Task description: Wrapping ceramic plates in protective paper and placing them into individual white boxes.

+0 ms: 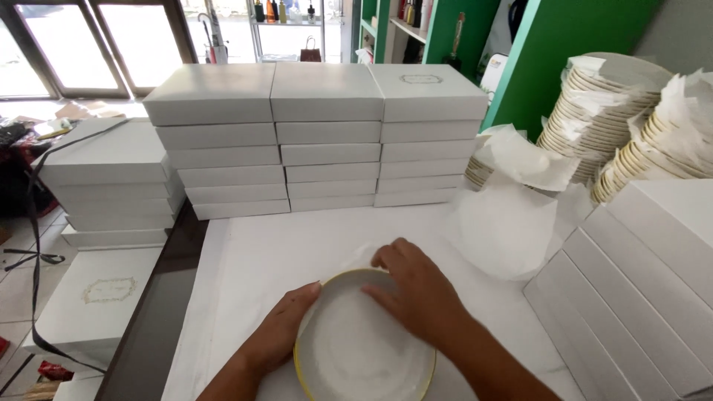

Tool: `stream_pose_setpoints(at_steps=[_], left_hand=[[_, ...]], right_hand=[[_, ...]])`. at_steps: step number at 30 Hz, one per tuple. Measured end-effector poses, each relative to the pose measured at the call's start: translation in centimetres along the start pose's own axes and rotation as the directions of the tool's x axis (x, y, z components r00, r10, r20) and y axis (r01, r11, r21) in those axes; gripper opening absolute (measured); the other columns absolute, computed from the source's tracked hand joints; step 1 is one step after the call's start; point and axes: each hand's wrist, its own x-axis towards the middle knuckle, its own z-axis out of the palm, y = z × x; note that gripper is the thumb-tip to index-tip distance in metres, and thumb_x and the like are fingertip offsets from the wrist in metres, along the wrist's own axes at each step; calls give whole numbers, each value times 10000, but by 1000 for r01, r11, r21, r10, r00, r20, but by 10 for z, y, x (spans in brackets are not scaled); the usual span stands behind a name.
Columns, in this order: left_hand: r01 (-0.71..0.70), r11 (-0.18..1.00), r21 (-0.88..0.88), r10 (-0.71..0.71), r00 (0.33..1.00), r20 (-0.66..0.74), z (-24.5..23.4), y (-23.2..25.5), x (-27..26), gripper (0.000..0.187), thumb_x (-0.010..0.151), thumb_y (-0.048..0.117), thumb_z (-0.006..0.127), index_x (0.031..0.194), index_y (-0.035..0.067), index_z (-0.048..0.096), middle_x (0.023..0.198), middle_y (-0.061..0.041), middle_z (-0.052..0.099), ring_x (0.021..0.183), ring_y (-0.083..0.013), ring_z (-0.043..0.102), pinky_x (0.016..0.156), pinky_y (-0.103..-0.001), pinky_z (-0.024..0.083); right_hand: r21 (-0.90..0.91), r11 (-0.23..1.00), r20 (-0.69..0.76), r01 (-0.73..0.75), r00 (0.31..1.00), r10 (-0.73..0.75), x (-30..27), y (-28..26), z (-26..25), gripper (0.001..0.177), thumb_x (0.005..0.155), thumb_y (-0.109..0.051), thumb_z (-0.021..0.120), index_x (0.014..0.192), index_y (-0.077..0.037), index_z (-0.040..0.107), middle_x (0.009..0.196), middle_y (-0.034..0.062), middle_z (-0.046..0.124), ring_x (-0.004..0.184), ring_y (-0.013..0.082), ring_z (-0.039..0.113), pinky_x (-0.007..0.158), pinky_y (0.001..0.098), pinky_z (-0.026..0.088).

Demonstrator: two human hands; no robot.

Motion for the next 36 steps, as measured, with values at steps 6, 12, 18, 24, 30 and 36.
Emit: stream_pose_setpoints(at_steps=[6,12,18,24,30,36], left_hand=[[373,927,31,-334,863,-380,25,34,-12,585,949,497,502,1355,113,677,1389,-25,668,1230,-185,630,1049,-344,474],[359,933,17,-327,867,-377,26,33,-9,564,973,475,477,1322,81,679,1362,-46,661,1184,-198,634,1018,-343,487],[283,930,234,-186,913,-363,19,27,-8,528,998,485,405,963,109,773,1346,16,683,1236,-110,616,1062,-303,434],[398,905,152,-281,825,-490,25,40,-15,614,925,556,475,1367,188,689,1506,68,557,1388,-99,539,1176,-313,390],[154,985,-74,-169,941,-292,23,35,-10,591,1044,356,346,1340,60,763,1198,-146,776,1056,-241,673,931,-338,506],[95,992,-83,-112,968,-223,14,21,-3,641,1049,387,349,1270,-20,792,1084,-180,784,949,-269,685,854,-358,513]], right_hand=[[286,932,93,-224,974,206,8,-5,-8,264,932,-380,663,798,-164,590,825,-53,608,753,108,522,705,263,444],[256,948,73,-190,981,177,10,20,4,252,921,-353,679,789,-178,555,767,-59,558,706,103,473,663,265,416],[76,997,-91,11,996,-4,9,50,27,318,968,-364,690,762,-188,522,730,-61,545,623,126,471,582,298,398],[128,984,-181,125,978,-100,8,53,24,317,988,-384,635,770,-184,523,722,-48,537,671,134,474,622,302,410],[100,994,-103,44,994,-33,10,56,22,328,997,-393,614,763,-185,513,697,-63,528,649,125,451,607,296,391],[125,991,-9,-49,999,51,11,45,15,266,981,-433,583,845,-205,571,904,-93,576,834,94,535,735,271,461]])
